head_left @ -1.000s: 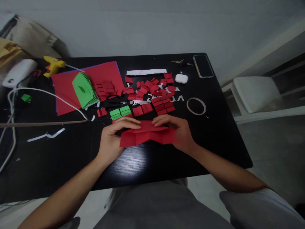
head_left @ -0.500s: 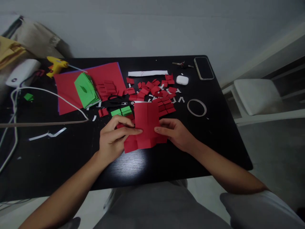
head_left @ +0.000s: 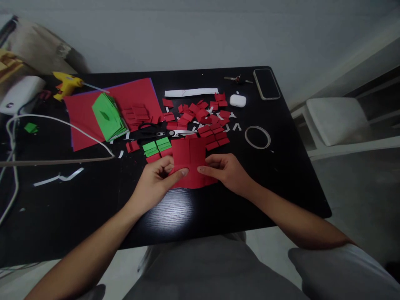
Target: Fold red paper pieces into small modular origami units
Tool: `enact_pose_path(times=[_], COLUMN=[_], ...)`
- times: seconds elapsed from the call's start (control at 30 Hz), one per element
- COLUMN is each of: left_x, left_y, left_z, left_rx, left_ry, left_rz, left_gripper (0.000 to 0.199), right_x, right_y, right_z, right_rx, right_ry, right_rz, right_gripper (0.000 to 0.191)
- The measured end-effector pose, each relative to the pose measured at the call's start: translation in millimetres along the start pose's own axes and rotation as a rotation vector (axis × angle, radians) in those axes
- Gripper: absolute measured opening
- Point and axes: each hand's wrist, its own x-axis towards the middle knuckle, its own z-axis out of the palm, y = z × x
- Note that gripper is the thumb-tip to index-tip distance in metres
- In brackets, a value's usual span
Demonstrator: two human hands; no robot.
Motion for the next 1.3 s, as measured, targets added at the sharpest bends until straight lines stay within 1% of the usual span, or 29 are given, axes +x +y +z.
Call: enact_pose_path(times=[0.13, 0.23, 0.37, 0.47, 0.6, 0.7, 0.8, 0.97, 1.03, 1.1, 1.17, 1.23, 1.3], left_x=[0.9, 2.8, 3.7, 3.6, 2.9, 2.3, 1.9, 2.0, 2.1, 2.2, 2.3, 2.2, 2.2], left_y=[-1.0, 1.1, 5.2, 5.3, 4.7, 6.5, 7.6, 5.3, 4.1, 2.8, 0.9, -1.4, -3.6], left_z=[-2.0, -4.2, -5.2, -5.8, -6.0, -5.7, -5.8, -7.6, -8.0, -7.6, -6.7, -6.0, -6.2], left_rx=[0.085, 0.122, 0.141, 0.152, 0.21, 0.271, 0.318, 0.302, 0.235, 0.147, 0.087, 0.072, 0.076], left_ry=[0.047, 0.067, 0.054, 0.059, 0.071, 0.083, 0.09, 0.097, 0.065, -0.017, -0.094, -0.122, -0.113], left_rz=[0.05, 0.075, 0.048, 0.037, 0.038, 0.039, 0.056, 0.053, 0.023, -0.019, -0.034, -0.016, 0.01], left_gripper=[0.023, 0.024, 0.023, 0.02, 0.02, 0.022, 0.028, 0.031, 0.026, 0.02, 0.023, 0.025, 0.023], right_x=[1.0, 1.6, 1.5, 1.6, 2.3, 2.0, 1.4, 1.0, 0.5, -0.6, -1.8, -2.6, -2.6], right_y=[0.1, 0.6, 1.3, 2.4, 4.4, 3.5, 1.1, 1.4, 2.5, 2.9, 2.4, 1.4, 0.7], right_z=[-0.7, -1.3, -0.5, 1.0, 1.5, 1.3, 1.4, 1.1, 1.8, 3.6, 6.1, 8.5, 9.8], right_rx=[-0.033, -0.029, -0.01, 0.003, -0.065, -0.125, -0.132, -0.154, -0.148, -0.134, -0.113, -0.099, -0.109], right_ry=[0.017, 0.02, 0.026, 0.027, 0.049, 0.062, 0.056, 0.061, 0.053, 0.039, 0.02, 0.008, 0.007], right_rz=[0.018, 0.032, 0.043, 0.023, -0.015, -0.012, -0.007, 0.021, 0.032, 0.043, 0.051, 0.056, 0.056], right_gripper=[0.025, 0.025, 0.027, 0.032, 0.036, 0.037, 0.038, 0.04, 0.039, 0.039, 0.04, 0.041, 0.042])
